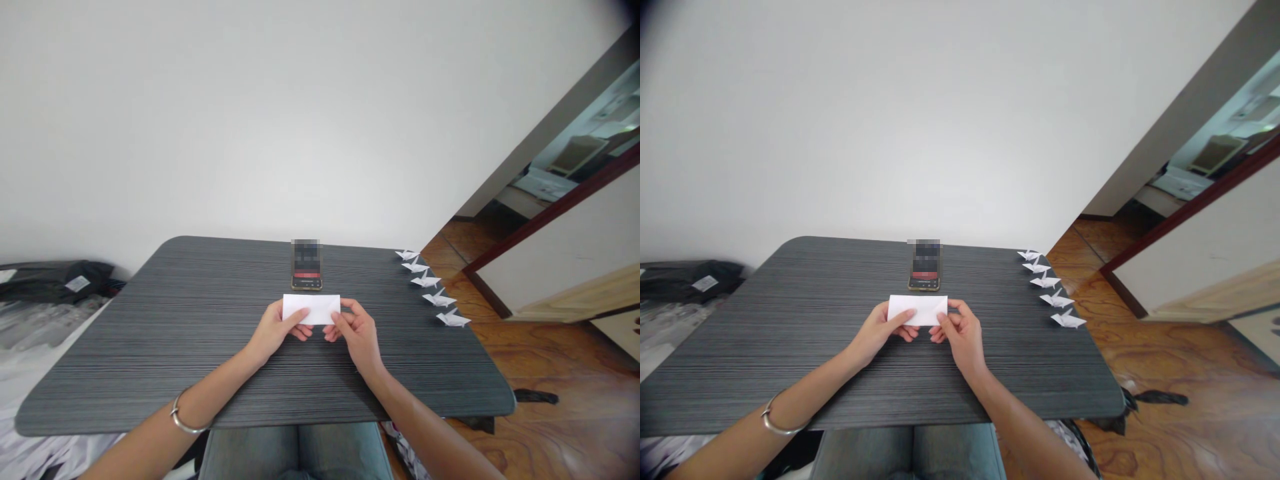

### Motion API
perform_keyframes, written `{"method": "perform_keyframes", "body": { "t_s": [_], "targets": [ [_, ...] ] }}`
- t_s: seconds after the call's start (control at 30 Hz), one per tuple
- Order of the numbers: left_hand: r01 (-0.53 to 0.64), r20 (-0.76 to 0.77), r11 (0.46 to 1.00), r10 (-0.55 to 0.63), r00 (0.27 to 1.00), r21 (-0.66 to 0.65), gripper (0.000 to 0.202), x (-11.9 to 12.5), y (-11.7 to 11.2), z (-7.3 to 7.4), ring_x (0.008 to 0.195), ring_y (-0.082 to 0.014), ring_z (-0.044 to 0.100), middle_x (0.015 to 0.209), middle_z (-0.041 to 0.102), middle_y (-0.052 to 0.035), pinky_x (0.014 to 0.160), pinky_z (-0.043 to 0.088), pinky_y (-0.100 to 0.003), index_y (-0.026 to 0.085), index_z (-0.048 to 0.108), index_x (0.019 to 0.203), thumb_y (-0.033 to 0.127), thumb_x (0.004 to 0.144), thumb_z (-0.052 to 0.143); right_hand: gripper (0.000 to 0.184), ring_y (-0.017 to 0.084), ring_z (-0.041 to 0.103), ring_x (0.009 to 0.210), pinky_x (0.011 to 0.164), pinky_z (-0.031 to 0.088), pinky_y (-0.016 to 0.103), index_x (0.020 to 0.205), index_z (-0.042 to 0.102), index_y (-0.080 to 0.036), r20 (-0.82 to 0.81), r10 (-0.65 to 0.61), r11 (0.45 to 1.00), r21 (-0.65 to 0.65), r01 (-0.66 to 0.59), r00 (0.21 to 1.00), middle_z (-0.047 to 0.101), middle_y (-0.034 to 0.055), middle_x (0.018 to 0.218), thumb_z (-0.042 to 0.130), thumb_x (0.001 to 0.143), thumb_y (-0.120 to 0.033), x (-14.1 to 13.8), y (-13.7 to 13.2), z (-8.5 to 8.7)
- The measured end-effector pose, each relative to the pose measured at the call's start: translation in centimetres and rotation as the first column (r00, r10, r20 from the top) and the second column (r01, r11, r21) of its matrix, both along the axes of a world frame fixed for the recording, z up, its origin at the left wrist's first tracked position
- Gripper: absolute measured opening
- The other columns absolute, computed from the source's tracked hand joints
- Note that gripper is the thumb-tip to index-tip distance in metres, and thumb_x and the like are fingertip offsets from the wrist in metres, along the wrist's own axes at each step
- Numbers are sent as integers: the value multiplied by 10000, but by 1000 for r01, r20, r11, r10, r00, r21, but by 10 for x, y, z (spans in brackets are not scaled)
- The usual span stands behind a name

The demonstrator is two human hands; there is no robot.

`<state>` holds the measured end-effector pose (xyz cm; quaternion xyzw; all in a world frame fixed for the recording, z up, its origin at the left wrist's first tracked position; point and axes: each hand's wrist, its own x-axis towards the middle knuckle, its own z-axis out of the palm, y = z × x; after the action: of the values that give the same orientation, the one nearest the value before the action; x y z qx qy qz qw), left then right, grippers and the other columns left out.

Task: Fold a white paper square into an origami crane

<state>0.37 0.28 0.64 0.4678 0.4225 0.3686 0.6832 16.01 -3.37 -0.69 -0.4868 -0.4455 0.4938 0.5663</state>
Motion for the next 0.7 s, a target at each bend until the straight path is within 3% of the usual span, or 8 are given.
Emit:
{"method": "perform_keyframes", "body": {
  "t_s": [0.07, 0.23, 0.47, 0.7],
  "targets": [
    [-11, -3, 1000, 11, 1000, 20, 319, 0, 0, -1, 481, -124, 598, 579, 638, -47, 456, 503, -208, 76, 546, 834, 322, 659, 650, 347, 119, 576, 410, 405, 463, 204, 966, 440, -183, -25, -36, 999, 14, 37, 999, 634, -24, 532, 603, 715, -359, 0, 0, 1],
    [-24, -3, 997, 24, 1000, 80, 311, -1, -1, -1, 490, -121, 602, 582, 632, -35, 463, 511, -203, 79, 529, 843, 307, 667, 646, 306, 113, 575, 403, 393, 453, 192, 871, 422, -200, -45, -61, 997, 46, 63, 997, 617, -42, 540, 624, 698, -351, 0, 0, 2],
    [-31, 20, 996, 30, 999, 80, 341, 0, -2, 3, 502, -121, 600, 609, 633, -33, 467, 514, -209, 80, 527, 880, 299, 653, 658, 234, 110, 587, 441, 415, 479, 204, 680, 536, -160, 7, 5, 1000, 10, -5, 1000, 647, 10, 605, 616, 698, -379, 0, 0, -2],
    [-25, 77, 1000, 26, 997, -9, 334, 1, -3, 3, 556, -118, 603, 703, 658, -47, 502, 515, -211, 89, 561, 890, 271, 635, 676, 241, 113, 582, 429, 418, 491, 216, 678, 593, -147, -33, 47, 998, -48, -48, 998, 648, 14, 558, 642, 666, -383, -2, 1, -3]
  ]
}}
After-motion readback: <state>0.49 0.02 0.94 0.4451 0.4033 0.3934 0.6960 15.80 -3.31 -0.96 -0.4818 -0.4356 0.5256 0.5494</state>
